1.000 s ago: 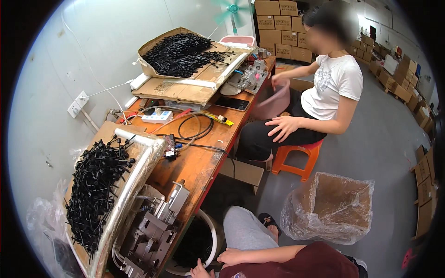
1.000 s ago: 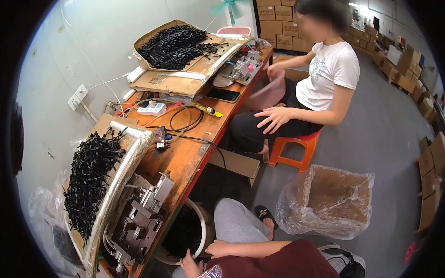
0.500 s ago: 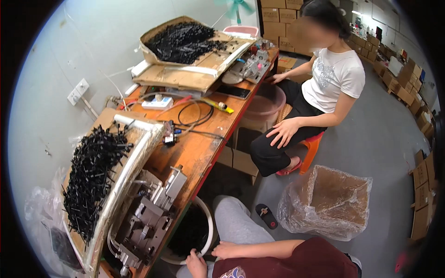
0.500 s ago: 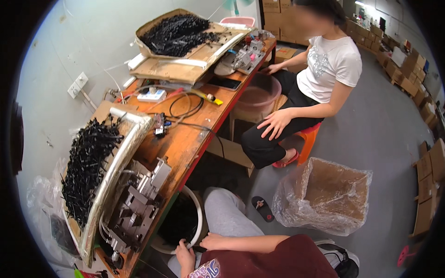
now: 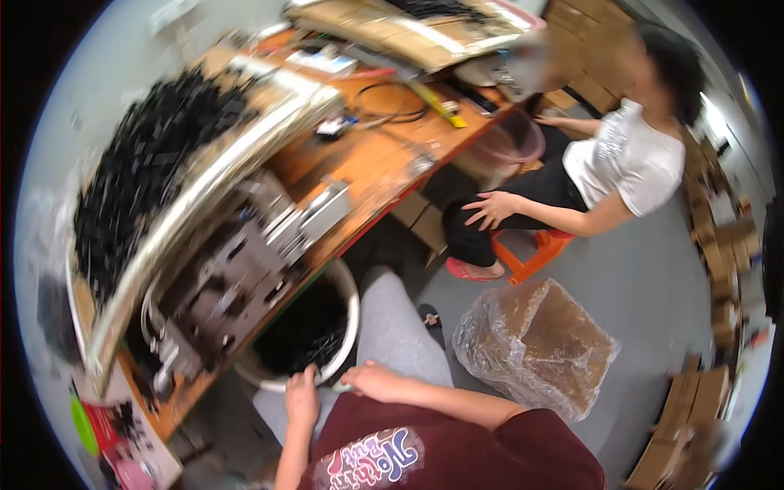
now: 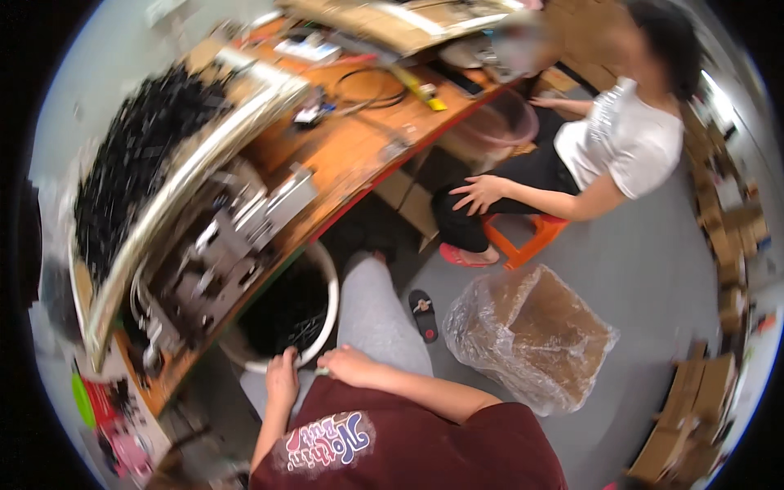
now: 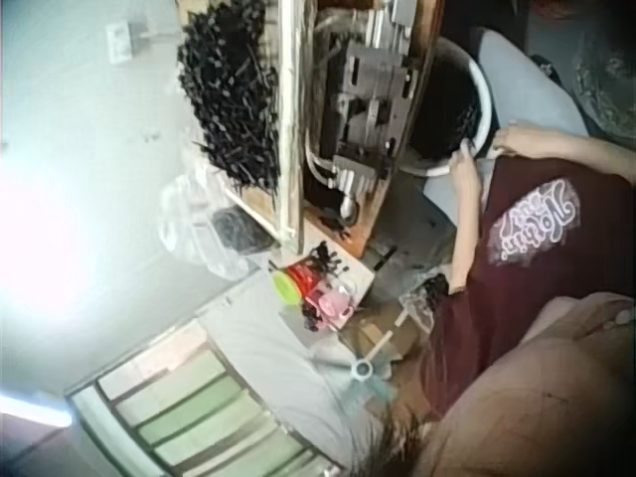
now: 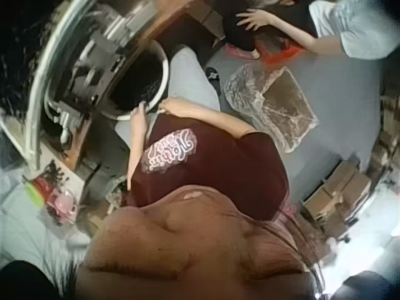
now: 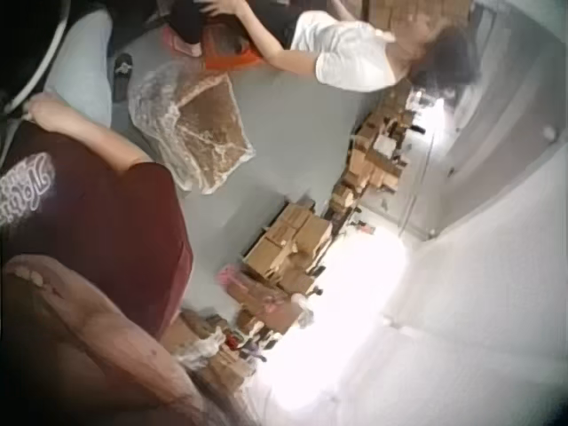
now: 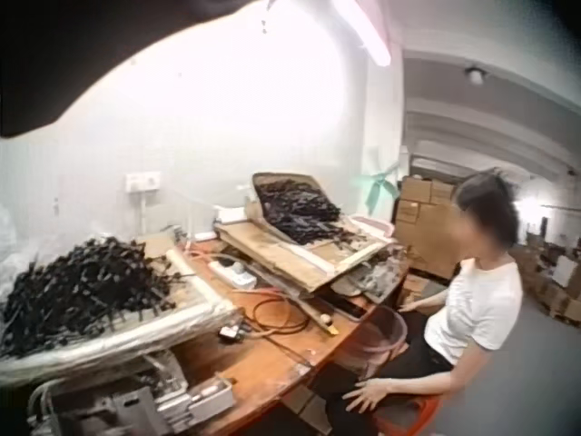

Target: Assembling black plastic components using a bench-mounted assembly fixture.

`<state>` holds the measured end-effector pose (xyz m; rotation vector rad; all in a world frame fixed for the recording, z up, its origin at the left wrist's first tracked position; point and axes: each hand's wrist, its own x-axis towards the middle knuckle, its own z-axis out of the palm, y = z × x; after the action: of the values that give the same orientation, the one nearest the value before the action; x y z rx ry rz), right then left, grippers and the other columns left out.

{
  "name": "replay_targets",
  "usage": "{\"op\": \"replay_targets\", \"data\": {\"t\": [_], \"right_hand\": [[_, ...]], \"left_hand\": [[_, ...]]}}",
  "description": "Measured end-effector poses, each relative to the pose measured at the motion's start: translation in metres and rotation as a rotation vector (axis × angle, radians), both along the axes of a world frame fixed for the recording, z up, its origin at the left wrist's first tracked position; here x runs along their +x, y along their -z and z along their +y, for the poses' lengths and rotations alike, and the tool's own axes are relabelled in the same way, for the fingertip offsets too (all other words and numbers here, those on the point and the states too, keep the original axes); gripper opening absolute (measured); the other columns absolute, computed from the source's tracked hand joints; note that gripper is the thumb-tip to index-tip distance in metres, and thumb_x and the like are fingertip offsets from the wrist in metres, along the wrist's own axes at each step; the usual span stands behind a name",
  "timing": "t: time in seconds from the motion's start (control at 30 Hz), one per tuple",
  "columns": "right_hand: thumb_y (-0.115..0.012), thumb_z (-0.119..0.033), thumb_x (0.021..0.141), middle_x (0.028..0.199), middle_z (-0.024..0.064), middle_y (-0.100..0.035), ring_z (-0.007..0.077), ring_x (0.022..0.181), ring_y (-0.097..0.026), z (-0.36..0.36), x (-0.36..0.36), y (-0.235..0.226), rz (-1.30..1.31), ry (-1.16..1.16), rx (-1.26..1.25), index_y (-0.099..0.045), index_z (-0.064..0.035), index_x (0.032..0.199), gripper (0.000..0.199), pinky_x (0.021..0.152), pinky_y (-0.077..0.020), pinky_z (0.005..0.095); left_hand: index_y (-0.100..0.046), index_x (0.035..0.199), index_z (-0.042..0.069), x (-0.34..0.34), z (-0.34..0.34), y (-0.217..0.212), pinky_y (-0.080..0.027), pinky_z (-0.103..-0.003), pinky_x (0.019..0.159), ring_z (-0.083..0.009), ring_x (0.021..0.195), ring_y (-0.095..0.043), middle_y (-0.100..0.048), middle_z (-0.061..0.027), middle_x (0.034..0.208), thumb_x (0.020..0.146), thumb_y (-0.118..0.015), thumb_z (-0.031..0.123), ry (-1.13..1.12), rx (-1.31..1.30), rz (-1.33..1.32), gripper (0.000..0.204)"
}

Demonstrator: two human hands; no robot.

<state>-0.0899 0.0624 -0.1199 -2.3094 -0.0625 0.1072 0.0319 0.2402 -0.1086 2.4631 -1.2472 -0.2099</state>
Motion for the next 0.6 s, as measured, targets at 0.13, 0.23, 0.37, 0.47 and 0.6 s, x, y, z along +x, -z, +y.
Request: {"op": "replay_targets", "data": {"t": [0.13,0.23,0.37,0.47,0.6], "right_hand": [[-0.066,-0.013,0.084,0.092,0.0111,-0.069,0.029,0.085,-0.067,-0.013,-0.002,-0.074,0.085,0.032,0.329,-0.064,-0.0058,0.106,0.023,0.075,-0.0516,0.0388],[-0.066,-0.008,0.084,0.082,0.0095,-0.068,0.024,0.075,-0.066,-0.022,0.018,-0.156,-0.084,0.015,0.54,-0.068,-0.0034,0.096,0.013,0.068,-0.0504,0.0337],[-0.064,0.0,0.08,0.072,0.008,-0.066,0.0177,0.064,-0.061,-0.037,0.06,-0.256,-0.536,-0.237,0.864,-0.068,0.001,0.084,0.006,0.059,-0.0455,0.0285],[-0.065,-0.003,0.081,0.073,0.006,-0.064,0.0186,0.062,-0.058,-0.024,0.08,-0.311,-0.751,-0.309,1.143,-0.064,-0.0026,0.082,0.002,0.055,-0.0428,0.0298],[-0.062,-0.009,0.085,0.078,0.0051,-0.063,0.0171,0.065,-0.057,-0.017,0.091,-0.349,-0.714,-0.457,1.335,-0.064,-0.0049,0.084,0.005,0.059,-0.0421,0.0284]], "left_hand": [[-0.059,0.105,0.008,-0.006,0.009,-0.008,-0.046,-0.041,0.074,-0.0303,0.081,-0.06,-0.062,-0.0118,0.08,0.075,-0.053,0.0,0.021,-0.022,0.037,0.031],[-0.06,0.102,0.01,-0.005,0.018,0.003,-0.046,-0.039,0.077,-0.0273,0.082,-0.061,-0.063,-0.009,0.079,0.08,-0.053,0.008,0.027,-0.023,0.038,0.024],[-0.059,0.121,0.007,-0.007,0.019,-0.006,-0.046,-0.036,0.083,-0.0241,0.088,-0.062,-0.065,-0.0081,0.085,0.079,-0.059,0.01,0.072,0.085,0.01,0.041],[-0.056,0.126,0.006,-0.008,0.011,-0.042,-0.045,-0.036,0.086,-0.025,0.091,-0.061,-0.065,-0.0106,0.094,0.074,-0.069,0.011,0.1,-0.068,0.037,0.054],[-0.052,0.131,0.008,-0.006,0.007,-0.091,-0.047,-0.04,0.086,-0.0297,0.095,-0.061,-0.065,-0.0113,0.103,0.076,-0.074,0.015,0.032,-0.219,0.152,0.06]]}}
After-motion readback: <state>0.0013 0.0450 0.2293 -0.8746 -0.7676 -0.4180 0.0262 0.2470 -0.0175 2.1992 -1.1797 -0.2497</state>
